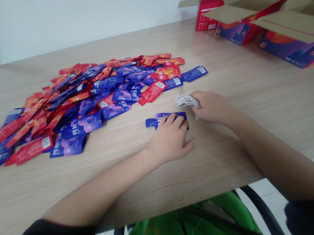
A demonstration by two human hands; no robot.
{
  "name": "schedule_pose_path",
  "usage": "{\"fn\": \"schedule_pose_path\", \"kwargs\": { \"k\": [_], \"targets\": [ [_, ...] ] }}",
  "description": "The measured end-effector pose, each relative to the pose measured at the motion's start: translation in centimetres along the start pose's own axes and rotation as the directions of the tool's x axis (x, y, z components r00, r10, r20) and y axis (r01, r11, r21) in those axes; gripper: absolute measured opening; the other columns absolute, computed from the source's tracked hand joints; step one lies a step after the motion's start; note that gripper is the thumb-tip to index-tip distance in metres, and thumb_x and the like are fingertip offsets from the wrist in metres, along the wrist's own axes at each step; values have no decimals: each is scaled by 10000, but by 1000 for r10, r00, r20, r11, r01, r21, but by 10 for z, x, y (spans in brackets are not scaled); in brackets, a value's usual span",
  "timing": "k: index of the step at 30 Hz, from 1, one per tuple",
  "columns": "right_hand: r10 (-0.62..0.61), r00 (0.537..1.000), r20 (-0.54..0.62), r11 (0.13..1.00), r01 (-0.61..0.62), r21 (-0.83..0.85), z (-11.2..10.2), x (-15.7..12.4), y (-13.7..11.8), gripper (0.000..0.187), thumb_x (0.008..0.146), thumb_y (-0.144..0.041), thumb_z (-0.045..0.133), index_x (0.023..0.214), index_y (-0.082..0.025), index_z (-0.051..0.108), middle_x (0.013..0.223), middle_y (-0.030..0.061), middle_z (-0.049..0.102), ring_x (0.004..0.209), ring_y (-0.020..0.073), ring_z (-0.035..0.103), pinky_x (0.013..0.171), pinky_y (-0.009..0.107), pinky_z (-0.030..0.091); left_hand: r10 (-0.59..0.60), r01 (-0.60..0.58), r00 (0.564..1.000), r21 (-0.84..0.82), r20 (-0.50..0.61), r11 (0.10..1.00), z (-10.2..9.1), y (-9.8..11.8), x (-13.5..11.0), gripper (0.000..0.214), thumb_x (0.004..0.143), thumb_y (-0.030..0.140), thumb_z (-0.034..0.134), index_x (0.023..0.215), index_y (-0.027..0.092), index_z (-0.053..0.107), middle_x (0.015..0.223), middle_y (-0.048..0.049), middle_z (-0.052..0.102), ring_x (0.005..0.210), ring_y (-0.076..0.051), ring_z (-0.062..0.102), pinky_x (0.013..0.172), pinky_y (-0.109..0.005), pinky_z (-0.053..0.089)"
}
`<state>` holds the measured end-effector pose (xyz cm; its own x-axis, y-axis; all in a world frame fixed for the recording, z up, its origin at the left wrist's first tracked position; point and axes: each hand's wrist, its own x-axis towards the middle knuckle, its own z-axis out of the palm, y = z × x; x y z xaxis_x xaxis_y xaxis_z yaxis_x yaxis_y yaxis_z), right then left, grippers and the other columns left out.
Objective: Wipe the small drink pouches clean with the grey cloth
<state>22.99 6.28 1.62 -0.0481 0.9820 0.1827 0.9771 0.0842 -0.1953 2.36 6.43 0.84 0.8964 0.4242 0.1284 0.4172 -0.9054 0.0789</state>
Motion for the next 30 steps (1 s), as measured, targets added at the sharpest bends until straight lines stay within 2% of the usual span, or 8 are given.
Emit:
{"fn": "schedule_pose_path", "kwargs": {
  "k": [5, 13, 19, 25, 30],
  "targets": [
    [-8, 1000, -9, 1000, 8, -12, 0, -1, -1, 330, 821, -207, 525, 1126, -175, 647, 1121, 112, 708, 955, 275, 652, 757, 337, 469, 8, -7, 1000, 12, -8, 1000, 0, 1, -2, 568, 885, 506, 541, 1272, 93, 586, 1254, -157, 581, 1218, -341, 475, 1022, -484, 373],
    [-22, 1000, 19, 1000, 22, 10, -3, -2, -3, 330, 832, -221, 535, 1137, -167, 648, 1154, 112, 698, 991, 274, 650, 793, 339, 468, 12, -10, 1000, 45, -24, 999, 6, -4, 1, 448, 990, 436, 397, 1224, 123, 616, 1222, -141, 598, 1209, -308, 495, 989, -450, 398],
    [-34, 999, 25, 999, 33, 39, -2, -2, -2, 352, 830, -203, 527, 1159, -151, 642, 1179, 122, 685, 1047, 276, 637, 844, 342, 469, 22, -12, 997, 132, -68, 991, 7, 0, -3, 430, 979, 364, 417, 1262, 86, 583, 1324, -175, 571, 1282, -325, 468, 1076, -476, 331],
    [-47, 998, 52, 997, 44, 69, -1, -1, 0, 355, 820, -204, 549, 1161, -168, 641, 1181, 110, 687, 1044, 266, 636, 845, 330, 469, 17, 4, 991, 157, -131, 988, 4, 4, -6, 456, 970, 324, 414, 1330, 80, 548, 1420, -178, 524, 1317, -333, 448, 1089, -496, 324],
    [-48, 998, 32, 997, 46, 59, -2, -1, -1, 351, 821, -187, 531, 1153, -170, 645, 1193, 107, 684, 1052, 265, 631, 857, 334, 471, -45, 54, 995, 102, -89, 993, 9, 2, -4, 441, 945, 316, 443, 1257, 48, 604, 1320, -174, 587, 1293, -340, 481, 1101, -460, 361]
  ]
}}
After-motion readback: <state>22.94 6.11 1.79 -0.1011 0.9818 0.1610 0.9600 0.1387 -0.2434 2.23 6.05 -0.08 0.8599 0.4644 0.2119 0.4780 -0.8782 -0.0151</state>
